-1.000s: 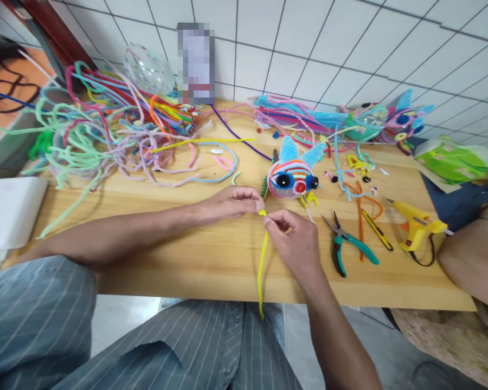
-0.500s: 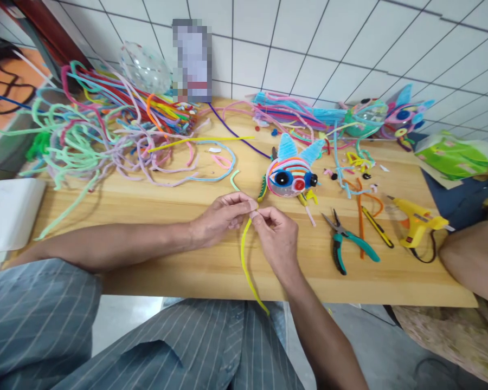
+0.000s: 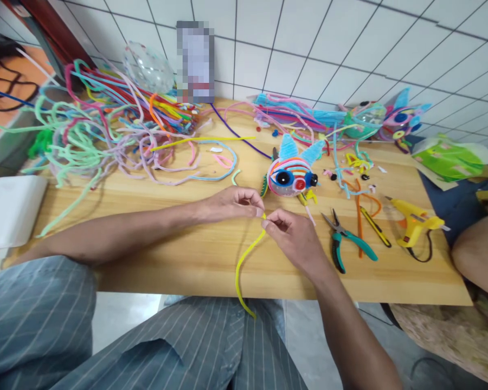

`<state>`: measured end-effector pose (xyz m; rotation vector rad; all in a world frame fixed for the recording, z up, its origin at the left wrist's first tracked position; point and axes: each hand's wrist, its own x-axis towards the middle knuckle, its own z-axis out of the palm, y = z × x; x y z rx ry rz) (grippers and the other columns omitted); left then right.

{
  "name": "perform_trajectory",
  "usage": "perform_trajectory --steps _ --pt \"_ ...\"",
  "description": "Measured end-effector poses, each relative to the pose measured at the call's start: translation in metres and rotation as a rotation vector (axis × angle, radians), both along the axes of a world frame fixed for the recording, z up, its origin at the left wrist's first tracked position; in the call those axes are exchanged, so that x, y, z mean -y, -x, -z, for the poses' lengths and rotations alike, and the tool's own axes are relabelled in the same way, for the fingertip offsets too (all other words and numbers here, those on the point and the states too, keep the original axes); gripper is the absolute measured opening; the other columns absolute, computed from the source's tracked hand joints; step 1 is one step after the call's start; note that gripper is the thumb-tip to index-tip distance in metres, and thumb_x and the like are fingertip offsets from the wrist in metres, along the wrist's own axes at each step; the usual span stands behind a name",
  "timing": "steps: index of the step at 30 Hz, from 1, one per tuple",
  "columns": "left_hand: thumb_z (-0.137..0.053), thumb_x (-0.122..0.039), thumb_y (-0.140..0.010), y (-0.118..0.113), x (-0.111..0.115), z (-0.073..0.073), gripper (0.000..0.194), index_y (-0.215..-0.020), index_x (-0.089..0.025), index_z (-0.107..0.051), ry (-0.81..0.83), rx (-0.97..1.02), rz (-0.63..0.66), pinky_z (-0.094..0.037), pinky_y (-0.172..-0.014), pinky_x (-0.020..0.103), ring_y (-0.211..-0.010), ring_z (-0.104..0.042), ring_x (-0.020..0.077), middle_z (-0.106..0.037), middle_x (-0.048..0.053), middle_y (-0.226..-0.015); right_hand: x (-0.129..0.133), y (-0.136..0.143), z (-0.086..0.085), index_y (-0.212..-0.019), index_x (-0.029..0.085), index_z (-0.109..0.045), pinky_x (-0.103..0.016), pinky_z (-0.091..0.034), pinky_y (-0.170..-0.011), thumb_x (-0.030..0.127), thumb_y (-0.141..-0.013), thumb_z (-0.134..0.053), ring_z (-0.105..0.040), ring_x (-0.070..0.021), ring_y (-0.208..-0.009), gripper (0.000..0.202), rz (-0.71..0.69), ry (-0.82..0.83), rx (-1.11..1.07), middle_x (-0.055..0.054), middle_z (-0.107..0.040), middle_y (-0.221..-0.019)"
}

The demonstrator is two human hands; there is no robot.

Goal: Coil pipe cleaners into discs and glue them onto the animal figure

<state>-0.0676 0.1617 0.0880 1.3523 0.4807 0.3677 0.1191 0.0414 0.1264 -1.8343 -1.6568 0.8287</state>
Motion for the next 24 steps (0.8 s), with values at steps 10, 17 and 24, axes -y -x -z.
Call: perform_trajectory --steps 10,17,24 --pt "-0.076 -0.031 -0.080 0.002 -0.001 -0.001 0.017 -0.083 -0.014 -0.075 -0.039 -0.038 0.057 -0.047 -0.073 0.022 -0.074 -0.061 0.0111 -0.073 0.000 -0.079 -0.005 -0.001 -0.007 -0.071 0.023 -0.071 -0.026 -0.037 -0.054 0.038 -0.085 -0.064 -0.050 -0.0122 -0.051 0.021 -0.049 -0.043 0.050 0.003 -0.066 -0.059" --pt "-0.076 -0.027 -0.079 0.001 0.004 -0.004 0.014 -0.079 -0.014 -0.073 0.028 -0.044 0.025 -0.042 -0.069 0.022 -0.069 -0.056 0.0094 -0.068 -0.002 -0.073 -0.007 -0.007 -0.011 -0.071 0.024 -0.072 -0.028 -0.039 -0.056 0.036 -0.084 -0.064 -0.054 -0.0142 -0.055 0.019 -0.044 -0.047 0.070 0.003 -0.065 -0.059" --pt "-0.080 -0.042 -0.077 -0.004 0.032 0.003 0.031 -0.082 -0.014 -0.068 0.278 0.045 -0.340 -0.027 -0.053 0.023 -0.053 -0.036 0.0048 -0.056 -0.006 -0.063 -0.007 0.023 0.016 -0.071 0.022 -0.067 -0.028 -0.040 -0.062 0.038 -0.086 -0.063 -0.055 -0.0148 -0.062 0.022 0.175 -0.114 -0.131 0.002 -0.064 -0.064"
